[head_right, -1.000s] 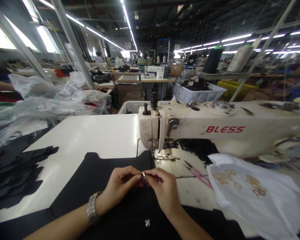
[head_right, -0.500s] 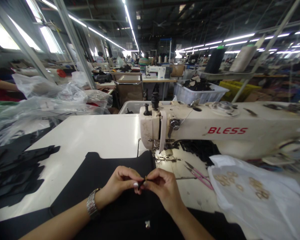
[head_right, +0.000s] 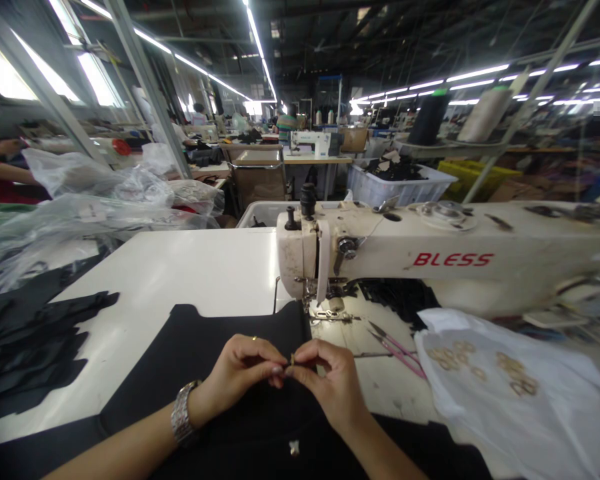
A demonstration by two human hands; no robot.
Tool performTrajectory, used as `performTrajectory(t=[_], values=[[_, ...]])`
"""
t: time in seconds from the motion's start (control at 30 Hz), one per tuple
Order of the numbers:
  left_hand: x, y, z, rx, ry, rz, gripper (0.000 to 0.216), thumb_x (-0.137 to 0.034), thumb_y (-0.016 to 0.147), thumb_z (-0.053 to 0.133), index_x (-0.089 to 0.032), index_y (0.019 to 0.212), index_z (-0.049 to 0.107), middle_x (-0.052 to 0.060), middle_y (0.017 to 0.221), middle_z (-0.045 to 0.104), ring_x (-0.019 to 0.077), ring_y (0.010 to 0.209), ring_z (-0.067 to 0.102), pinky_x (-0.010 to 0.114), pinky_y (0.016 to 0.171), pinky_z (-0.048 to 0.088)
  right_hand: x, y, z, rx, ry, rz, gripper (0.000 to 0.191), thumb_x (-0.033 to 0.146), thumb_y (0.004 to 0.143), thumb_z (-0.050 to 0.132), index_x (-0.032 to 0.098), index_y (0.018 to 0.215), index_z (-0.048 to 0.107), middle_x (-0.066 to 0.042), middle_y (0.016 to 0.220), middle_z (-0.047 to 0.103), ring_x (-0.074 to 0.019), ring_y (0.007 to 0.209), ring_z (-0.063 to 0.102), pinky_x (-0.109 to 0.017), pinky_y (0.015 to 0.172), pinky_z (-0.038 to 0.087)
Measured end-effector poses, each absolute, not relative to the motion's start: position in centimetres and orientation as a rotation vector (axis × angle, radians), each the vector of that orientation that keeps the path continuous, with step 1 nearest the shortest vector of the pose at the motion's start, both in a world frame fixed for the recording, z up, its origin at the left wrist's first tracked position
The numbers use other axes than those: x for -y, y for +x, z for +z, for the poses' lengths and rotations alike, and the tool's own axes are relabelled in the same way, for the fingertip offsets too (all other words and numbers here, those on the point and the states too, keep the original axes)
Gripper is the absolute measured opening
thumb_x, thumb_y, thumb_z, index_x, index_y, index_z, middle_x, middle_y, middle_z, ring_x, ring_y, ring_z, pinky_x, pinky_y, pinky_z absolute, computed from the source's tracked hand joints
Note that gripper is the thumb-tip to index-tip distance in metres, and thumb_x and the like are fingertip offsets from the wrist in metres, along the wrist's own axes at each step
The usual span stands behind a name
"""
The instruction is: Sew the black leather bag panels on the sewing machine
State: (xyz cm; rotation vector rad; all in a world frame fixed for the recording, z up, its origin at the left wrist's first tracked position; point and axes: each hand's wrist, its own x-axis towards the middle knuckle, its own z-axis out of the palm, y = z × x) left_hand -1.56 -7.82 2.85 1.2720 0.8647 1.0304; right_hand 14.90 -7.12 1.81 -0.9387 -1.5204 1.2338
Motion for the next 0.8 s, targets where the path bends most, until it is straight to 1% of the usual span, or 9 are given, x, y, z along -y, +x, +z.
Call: performTrajectory(t=[0.13,0.27,0.37,0.43,0.53,0.57,0.73,0.8], values=[[7.8,-1.6,3.0,-0.89,1.313,1.011,0.015,-0.025,0.069,0.064,-0.01,0.072,0.067,0.005,0.058,0.063,0.0101,0.048,0.057,0.018,0.049,0.048,7.3,14.8,2.3,1.619,-0.991,1.215,0.012,0.018,0.061,0.068,0.018,0.06,0.056,0.002,0.06,0.057,-0.0106,0.057,0.053,-0.02,0.055,0.043],[7.7,-1.6,3.2,-0.836,1.283,1.046,0.014,-0.023,0.067,0.066,-0.01,0.071,0.068,0.005,0.061,0.063,0.0097,0.051,0.058,0.017,0.05,0.047,7.4,14.9,2.3,1.59,-1.031,1.191,0.013,0.022,0.062,0.068,0.018,0.058,0.056,0.002,0.058,0.056,-0.0111,0.057,0.053,-0.02,0.055,0.043],[7.5,-1.5,2.9,-0.711,1.106,1.042,0.026,-0.034,0.069,0.064,-0.008,0.069,0.067,0.007,0.062,0.063,0.0104,0.053,0.059,0.018,0.051,0.047,7.1,15.2,1.7,1.502,-1.019,1.252,0.014,0.023,0.061,0.068,0.018,0.056,0.056,0.002,0.057,0.056,-0.0119,0.056,0.053,-0.02,0.053,0.043],[7.2,-1.4,2.5,-0.636,0.951,0.983,0.032,-0.039,0.064,0.067,-0.007,0.07,0.066,0.007,0.059,0.063,0.0112,0.05,0.06,0.018,0.047,0.048,6.8,15.3,1.0,1.462,-0.978,1.341,0.014,0.023,0.059,0.07,0.019,0.056,0.057,0.002,0.057,0.056,-0.0123,0.055,0.054,-0.02,0.052,0.044],[6.9,-1.3,1.9,-0.594,0.805,0.912,0.038,-0.032,0.048,0.078,-0.007,0.073,0.064,0.004,0.056,0.062,0.0124,0.047,0.06,0.019,0.044,0.049,6.2,15.3,0.0,1.469,-0.864,1.509,0.014,0.021,0.058,0.071,0.019,0.055,0.057,0.002,0.058,0.057,-0.013,0.056,0.055,-0.022,0.054,0.044],[7.0,-1.2,1.9,-0.592,0.788,0.899,0.039,-0.03,0.046,0.079,-0.006,0.074,0.065,0.004,0.056,0.062,0.0123,0.047,0.06,0.019,0.044,0.05,6.1,15.3,-0.2,1.466,-0.832,1.557,0.015,0.021,0.058,0.071,0.02,0.054,0.057,0.002,0.058,0.056,-0.0131,0.056,0.055,-0.022,0.054,0.044],[7.4,-1.4,2.3,-0.587,0.799,0.848,0.031,-0.025,0.046,0.079,-0.006,0.067,0.065,0.003,0.059,0.063,0.0091,0.049,0.06,0.017,0.05,0.05,6.1,15.4,-0.6,1.44,-0.829,1.622,0.021,0.022,0.053,0.073,0.018,0.05,0.053,0.003,0.054,0.052,-0.0123,0.052,0.051,-0.022,0.05,0.039],[7.4,-1.6,2.6,-0.586,0.812,0.799,0.03,-0.025,0.046,0.078,-0.006,0.065,0.064,0.002,0.059,0.063,0.0083,0.049,0.059,0.016,0.051,0.05,6.1,15.5,-0.5,1.51,-0.835,1.642,0.021,0.023,0.052,0.074,0.017,0.048,0.054,0.002,0.053,0.053,-0.0131,0.052,0.051,-0.023,0.05,0.039]])
